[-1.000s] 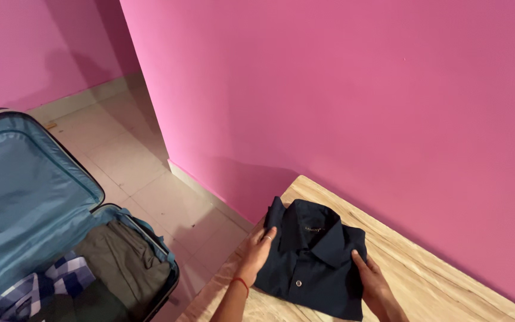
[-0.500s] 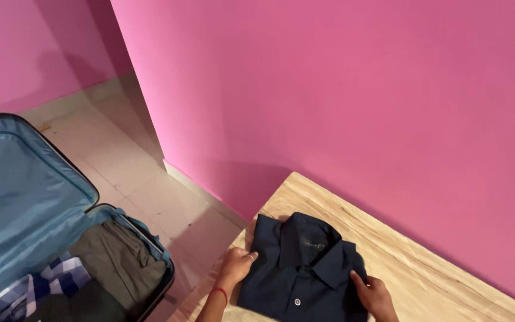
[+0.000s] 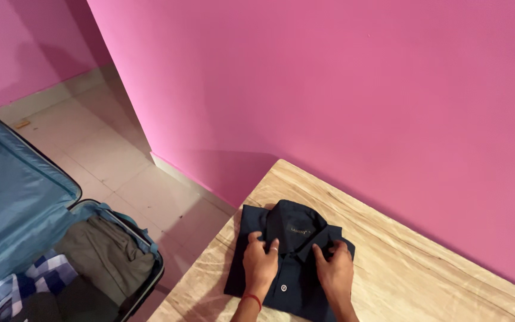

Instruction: The person folds a pair of trousers on a table and places them into an open suitcase, then picks up three folded shirts one at a time and arranges them inside the suitcase before closing the lid.

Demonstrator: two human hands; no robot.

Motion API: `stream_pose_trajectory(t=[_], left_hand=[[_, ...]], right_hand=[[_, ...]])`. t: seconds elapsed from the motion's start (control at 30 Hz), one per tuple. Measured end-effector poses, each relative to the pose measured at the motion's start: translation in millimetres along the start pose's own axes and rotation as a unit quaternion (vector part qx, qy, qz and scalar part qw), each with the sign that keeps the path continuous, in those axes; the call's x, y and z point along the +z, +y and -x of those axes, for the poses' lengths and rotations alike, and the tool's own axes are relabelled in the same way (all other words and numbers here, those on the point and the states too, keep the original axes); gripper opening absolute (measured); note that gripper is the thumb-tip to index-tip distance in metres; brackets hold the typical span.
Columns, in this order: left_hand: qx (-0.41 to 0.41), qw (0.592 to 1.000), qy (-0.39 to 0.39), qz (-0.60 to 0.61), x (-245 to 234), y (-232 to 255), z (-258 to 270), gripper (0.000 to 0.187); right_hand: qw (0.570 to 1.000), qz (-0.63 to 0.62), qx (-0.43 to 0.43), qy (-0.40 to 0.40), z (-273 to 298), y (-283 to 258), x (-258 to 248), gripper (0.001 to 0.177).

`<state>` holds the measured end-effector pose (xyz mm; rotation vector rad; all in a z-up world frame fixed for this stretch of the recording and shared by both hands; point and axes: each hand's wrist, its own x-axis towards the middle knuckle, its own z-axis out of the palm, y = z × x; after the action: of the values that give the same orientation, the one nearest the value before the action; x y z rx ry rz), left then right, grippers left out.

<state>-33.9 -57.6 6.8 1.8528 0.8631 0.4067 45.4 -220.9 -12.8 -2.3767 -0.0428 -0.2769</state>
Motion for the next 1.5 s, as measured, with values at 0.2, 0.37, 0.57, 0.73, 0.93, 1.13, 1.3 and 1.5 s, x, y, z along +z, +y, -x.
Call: stream_pose_trajectory(t=[0.2,0.37,0.57,0.73,0.93,1.13,1.3,1.5], left_hand=[[-0.010,0.991,-0.033,0.127,14,-23,-21,0.031],[0.149,0.977,0.139,-0.069,-12,-29,-31,0.036],[0.004,0.993,0.034,-0.109,-14,-27,-47,0.048],[0.004,0.980,0.032,-0.198,-16,-18,-36,0.067],[-0.070,0.986,-0.065,-0.139,-18,-2,-37,0.099],[-0.022,0.996,-0.085,-0.014,7,-75,-50,0.052],[0.066,0.994,0.057,0.071,38,-136,-78,0.058],[0.022,0.997,0.076,0.014,-64,-80,-63,0.044]], right_hand=[[0.976,-0.189,0.103,-0.034,-26,43,14,0.038],[0.992,0.065,-0.065,0.081,-26,57,-2,0.039],[0.988,0.084,0.058,-0.114,-69,81,-11,0.036],[0.988,-0.089,-0.121,0.037,-69,80,-2,0.033],[0.997,-0.001,0.070,-0.039,-69,85,5,0.074],[0.931,-0.122,0.254,-0.231,-68,58,-16,0.065],[0.950,-0.169,0.141,-0.224,-52,19,-9,0.049],[0.977,-0.061,0.054,-0.199,-42,-27,29,0.051]])
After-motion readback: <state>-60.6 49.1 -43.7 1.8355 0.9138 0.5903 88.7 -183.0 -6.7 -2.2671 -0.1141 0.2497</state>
